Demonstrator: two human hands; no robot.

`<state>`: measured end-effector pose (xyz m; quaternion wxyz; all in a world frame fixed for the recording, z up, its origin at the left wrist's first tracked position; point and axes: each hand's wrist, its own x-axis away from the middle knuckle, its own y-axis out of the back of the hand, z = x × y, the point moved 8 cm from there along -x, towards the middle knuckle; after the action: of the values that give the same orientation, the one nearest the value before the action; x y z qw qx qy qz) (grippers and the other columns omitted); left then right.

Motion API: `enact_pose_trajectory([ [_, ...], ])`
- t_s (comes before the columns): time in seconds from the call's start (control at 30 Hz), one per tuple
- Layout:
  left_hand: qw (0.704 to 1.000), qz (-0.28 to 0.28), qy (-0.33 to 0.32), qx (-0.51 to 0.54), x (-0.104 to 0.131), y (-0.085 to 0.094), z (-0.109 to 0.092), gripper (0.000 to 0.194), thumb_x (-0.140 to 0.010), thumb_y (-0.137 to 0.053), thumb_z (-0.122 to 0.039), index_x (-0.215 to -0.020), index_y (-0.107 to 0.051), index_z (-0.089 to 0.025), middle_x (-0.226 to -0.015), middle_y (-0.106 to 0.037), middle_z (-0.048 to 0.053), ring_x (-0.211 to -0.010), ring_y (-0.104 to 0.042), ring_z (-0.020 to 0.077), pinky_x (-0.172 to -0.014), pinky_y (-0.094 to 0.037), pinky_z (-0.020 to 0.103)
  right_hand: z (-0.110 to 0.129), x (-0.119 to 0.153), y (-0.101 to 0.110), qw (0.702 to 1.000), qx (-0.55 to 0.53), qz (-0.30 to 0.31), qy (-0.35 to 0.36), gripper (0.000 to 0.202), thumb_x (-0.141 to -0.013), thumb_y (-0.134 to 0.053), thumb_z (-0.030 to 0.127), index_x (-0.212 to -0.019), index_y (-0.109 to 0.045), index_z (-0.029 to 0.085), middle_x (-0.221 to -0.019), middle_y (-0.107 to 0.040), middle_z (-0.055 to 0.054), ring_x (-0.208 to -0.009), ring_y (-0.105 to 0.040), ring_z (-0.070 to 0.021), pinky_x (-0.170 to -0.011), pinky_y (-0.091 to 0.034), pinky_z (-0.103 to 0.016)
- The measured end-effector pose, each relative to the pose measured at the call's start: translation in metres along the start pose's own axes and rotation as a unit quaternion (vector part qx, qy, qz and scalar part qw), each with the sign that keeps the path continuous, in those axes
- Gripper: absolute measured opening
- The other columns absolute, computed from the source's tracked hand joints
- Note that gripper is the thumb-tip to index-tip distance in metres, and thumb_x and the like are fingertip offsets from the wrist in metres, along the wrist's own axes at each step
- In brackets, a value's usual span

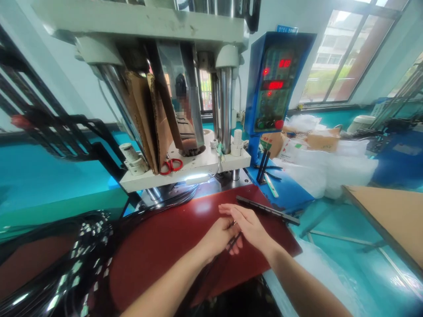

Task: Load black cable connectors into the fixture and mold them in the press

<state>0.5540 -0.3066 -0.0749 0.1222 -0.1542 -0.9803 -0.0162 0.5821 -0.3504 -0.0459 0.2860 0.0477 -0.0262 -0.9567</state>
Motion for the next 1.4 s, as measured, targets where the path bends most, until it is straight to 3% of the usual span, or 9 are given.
enact_pose_trajectory([
  [0.1, 1.0, -0.023, -0.011, -0.001, -0.004, 0.003, 0.007, 0.034, -0.078, -0.045, -0.048, -0.074, -0.047, -0.013, -0.055, -0.05, -0.001, -0.041, -0.044, 0.0061, -0.037, -0.032, 0.016, 0.001, -0.001, -0.003, 1.0, 0.017, 0.012, -0.001, 0.041, -0.087, -0.035, 0.042, -0.112, -0.055, 0.016, -0.111, -0.06, -0.011, -0.066, -0.065, -0.0178, -0.034, -0.046, -0.021],
  [0.2, 0.999, -0.046, 0.001, 0.001, -0.004, 0.007, 0.018, 0.029, -0.077, -0.047, -0.044, -0.074, -0.046, -0.015, -0.05, -0.042, -0.006, -0.035, -0.031, 0.0027, -0.033, -0.02, 0.014, 0.01, 0.0, 0.015, 0.979, 0.193, 0.016, 0.057, 0.039, -0.091, -0.027, 0.032, -0.115, -0.052, 0.015, -0.112, -0.061, -0.009, -0.098, -0.059, -0.0172, -0.072, -0.053, -0.026],
  [0.4, 0.99, -0.119, 0.017, 0.071, 0.01, 0.027, 0.03, 0.023, -0.075, -0.049, -0.039, -0.075, -0.041, -0.018, -0.048, -0.038, -0.008, -0.035, -0.024, 0.002, -0.035, -0.014, 0.015, -0.02, 0.028, 0.124, 0.834, 0.544, -0.082, -0.034, 0.043, -0.071, -0.041, 0.003, -0.112, -0.054, 0.002, -0.109, -0.056, -0.027, -0.101, -0.052, -0.0374, -0.084, -0.035, -0.055],
  [0.57, 0.986, -0.163, -0.025, 0.026, 0.018, 0.036, 0.027, 0.017, -0.077, -0.047, -0.035, -0.077, -0.041, -0.018, -0.051, -0.04, -0.007, -0.038, -0.028, 0.0035, -0.037, -0.019, 0.016, -0.048, 0.046, 0.149, 0.671, 0.728, 0.015, -0.141, 0.034, -0.071, -0.037, 0.004, -0.098, -0.054, 0.015, -0.084, -0.065, -0.012, -0.076, -0.062, -0.028, -0.057, -0.038, -0.032],
  [0.67, 0.978, -0.188, -0.071, -0.05, 0.021, 0.038, 0.021, 0.015, -0.078, -0.046, -0.032, -0.077, -0.045, -0.017, -0.053, -0.04, -0.006, -0.043, -0.031, 0.0047, -0.042, -0.025, 0.017, -0.046, 0.044, 0.134, 0.719, 0.683, 0.035, -0.126, 0.015, -0.069, -0.042, 0.015, -0.083, -0.048, 0.017, -0.072, -0.062, -0.007, -0.068, -0.06, -0.024, -0.054, -0.034, -0.029],
  [0.8, 0.961, -0.214, -0.125, -0.123, 0.028, 0.038, 0.008, 0.01, -0.075, -0.048, -0.026, -0.077, -0.05, -0.016, -0.063, -0.047, -0.003, -0.058, -0.042, 0.0081, -0.055, -0.033, 0.019, -0.057, 0.038, 0.107, 0.916, 0.382, -0.009, -0.12, 0.01, -0.065, -0.039, 0.015, -0.072, -0.042, 0.02, -0.058, -0.049, 0.004, -0.05, -0.048, -0.0118, -0.046, -0.033, -0.023],
  [0.87, 0.956, -0.22, -0.141, -0.134, 0.032, 0.038, 0.002, 0.01, -0.072, -0.052, -0.024, -0.078, -0.051, -0.015, -0.07, -0.051, -0.002, -0.066, -0.045, 0.0098, -0.061, -0.035, 0.02, -0.071, 0.039, 0.09, 0.962, 0.212, -0.041, -0.164, 0.008, -0.065, -0.04, 0.018, -0.073, -0.043, 0.02, -0.052, -0.043, 0.007, -0.038, -0.038, -0.0081, -0.037, -0.026, -0.02],
  [1.13, 0.982, -0.168, -0.049, -0.065, 0.021, 0.024, 0.019, 0.019, -0.072, -0.051, -0.032, -0.065, -0.049, -0.015, -0.048, -0.038, -0.006, -0.042, -0.032, 0.005, -0.043, -0.025, 0.019, -0.065, 0.042, 0.021, 0.964, -0.171, -0.153, -0.135, 0.039, -0.076, -0.054, 0.047, -0.104, -0.056, 0.019, -0.06, -0.05, 0.003, -0.04, -0.037, -0.0044, -0.032, -0.023, -0.014],
  [1.4, 0.987, -0.11, 0.072, 0.092, 0.01, 0.015, 0.039, 0.012, -0.06, -0.056, -0.023, -0.056, -0.047, -0.015, -0.036, -0.034, -0.008, -0.03, -0.024, 0.0034, -0.032, -0.013, 0.019, -0.065, 0.042, 0.008, 0.977, -0.134, -0.148, -0.074, 0.044, -0.085, -0.042, 0.047, -0.115, -0.052, 0.016, -0.046, -0.044, 0.006, -0.03, -0.027, -0.0032, -0.028, -0.019, -0.015],
])
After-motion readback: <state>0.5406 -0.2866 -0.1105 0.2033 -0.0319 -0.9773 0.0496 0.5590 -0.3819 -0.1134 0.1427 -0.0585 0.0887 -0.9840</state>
